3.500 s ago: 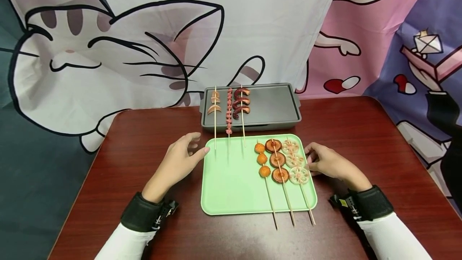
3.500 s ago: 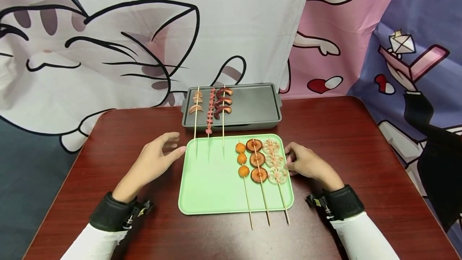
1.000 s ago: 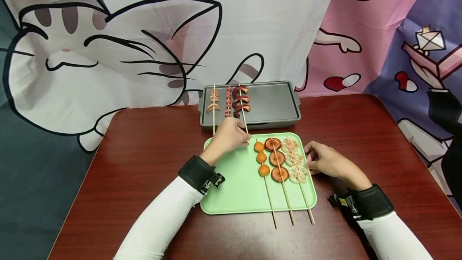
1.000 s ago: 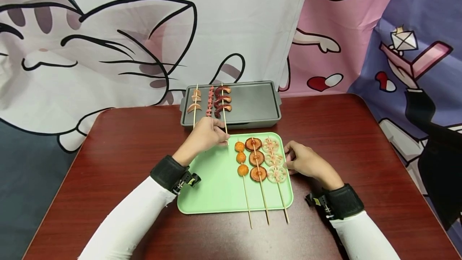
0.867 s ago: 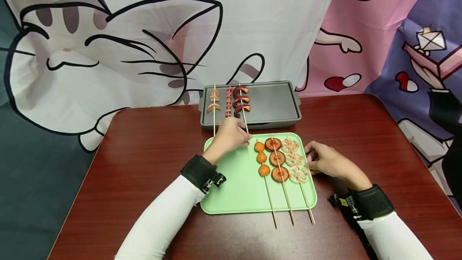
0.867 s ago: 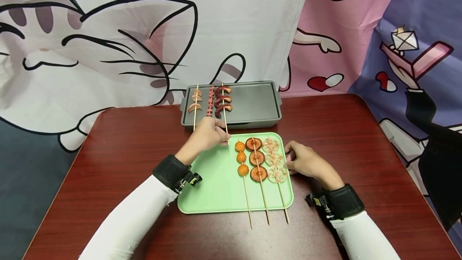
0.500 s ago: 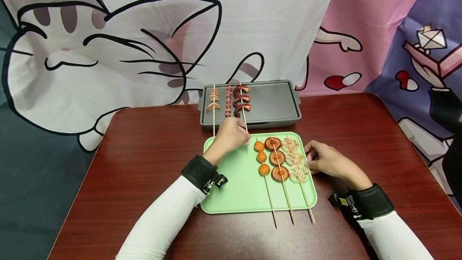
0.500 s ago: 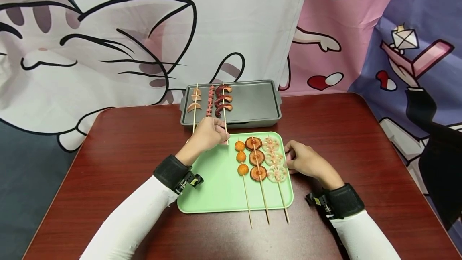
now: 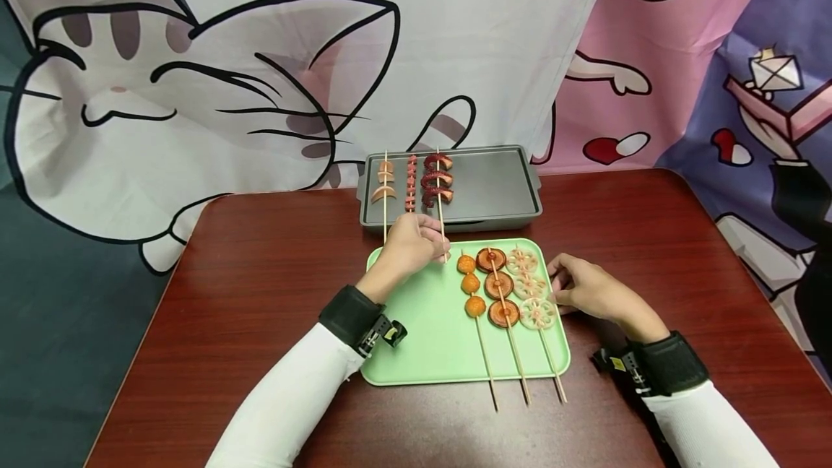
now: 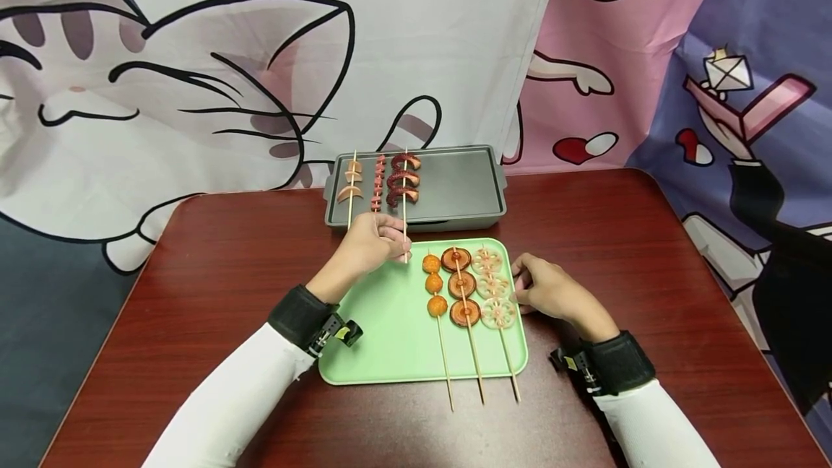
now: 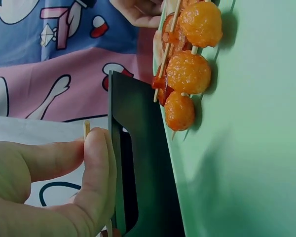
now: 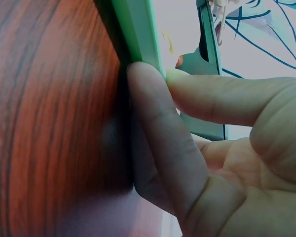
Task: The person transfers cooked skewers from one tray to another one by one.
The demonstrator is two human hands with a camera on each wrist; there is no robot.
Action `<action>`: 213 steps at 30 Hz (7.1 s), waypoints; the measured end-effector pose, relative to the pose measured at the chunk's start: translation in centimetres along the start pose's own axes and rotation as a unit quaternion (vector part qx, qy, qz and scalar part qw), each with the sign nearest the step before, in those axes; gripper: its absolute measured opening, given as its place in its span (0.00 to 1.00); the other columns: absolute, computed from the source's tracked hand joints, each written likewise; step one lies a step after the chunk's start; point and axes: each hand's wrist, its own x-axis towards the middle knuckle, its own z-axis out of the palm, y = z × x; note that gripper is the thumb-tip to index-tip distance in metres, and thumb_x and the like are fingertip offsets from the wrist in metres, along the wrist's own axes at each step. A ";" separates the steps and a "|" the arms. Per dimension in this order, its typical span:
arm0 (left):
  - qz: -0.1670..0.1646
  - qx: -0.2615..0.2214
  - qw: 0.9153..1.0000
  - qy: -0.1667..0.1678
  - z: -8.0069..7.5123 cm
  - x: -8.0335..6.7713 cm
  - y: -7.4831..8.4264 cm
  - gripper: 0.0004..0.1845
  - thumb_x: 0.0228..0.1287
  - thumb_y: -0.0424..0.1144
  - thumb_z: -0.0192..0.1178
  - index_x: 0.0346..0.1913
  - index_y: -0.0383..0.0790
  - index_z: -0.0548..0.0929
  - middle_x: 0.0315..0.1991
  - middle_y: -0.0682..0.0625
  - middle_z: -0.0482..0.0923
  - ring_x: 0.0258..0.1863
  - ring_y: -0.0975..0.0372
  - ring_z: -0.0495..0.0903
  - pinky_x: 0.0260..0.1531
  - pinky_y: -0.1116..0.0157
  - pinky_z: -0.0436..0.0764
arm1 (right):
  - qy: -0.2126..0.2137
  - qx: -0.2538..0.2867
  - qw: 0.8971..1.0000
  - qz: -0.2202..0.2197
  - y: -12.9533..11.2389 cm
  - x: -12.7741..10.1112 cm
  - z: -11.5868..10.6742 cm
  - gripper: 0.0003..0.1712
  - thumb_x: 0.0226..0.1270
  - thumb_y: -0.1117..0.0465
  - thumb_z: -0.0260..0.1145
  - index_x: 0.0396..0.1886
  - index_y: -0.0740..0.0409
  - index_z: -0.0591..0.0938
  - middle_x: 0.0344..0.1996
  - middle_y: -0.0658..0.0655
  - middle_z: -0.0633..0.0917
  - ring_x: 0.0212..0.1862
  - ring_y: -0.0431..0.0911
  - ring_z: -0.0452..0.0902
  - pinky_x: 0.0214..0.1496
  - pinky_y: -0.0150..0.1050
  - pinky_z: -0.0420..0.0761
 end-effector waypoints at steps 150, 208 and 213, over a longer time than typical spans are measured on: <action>-0.002 0.108 0.984 -0.139 2.3 -11.2 -8.7 0.13 0.57 0.29 0.74 0.42 0.32 0.81 0.21 0.47 0.81 0.11 0.62 0.82 0.14 0.62 0.86 | -0.035 0.061 0.997 -0.009 1.0 0.2 -0.6 0.20 0.67 0.77 0.60 0.57 0.76 0.70 0.36 0.62 0.79 0.35 0.47 0.80 0.36 0.38 0.90; 0.067 -0.029 0.997 -0.037 -5.7 -6.3 -2.9 0.28 0.84 0.44 0.48 0.75 0.26 0.66 0.73 0.33 0.69 0.64 0.42 0.80 0.60 0.55 0.85 | -0.034 0.060 0.998 -0.009 0.7 0.2 -0.6 0.19 0.67 0.78 0.61 0.57 0.76 0.70 0.35 0.62 0.79 0.34 0.47 0.80 0.35 0.38 0.90; 0.043 0.001 0.998 -0.046 -5.2 -6.1 -2.8 0.30 0.83 0.43 0.49 0.77 0.27 0.62 0.73 0.31 0.67 0.65 0.40 0.78 0.62 0.51 0.83 | -0.033 0.059 0.998 -0.013 0.7 0.1 -0.6 0.19 0.67 0.78 0.60 0.57 0.76 0.70 0.35 0.61 0.79 0.35 0.47 0.80 0.36 0.38 0.90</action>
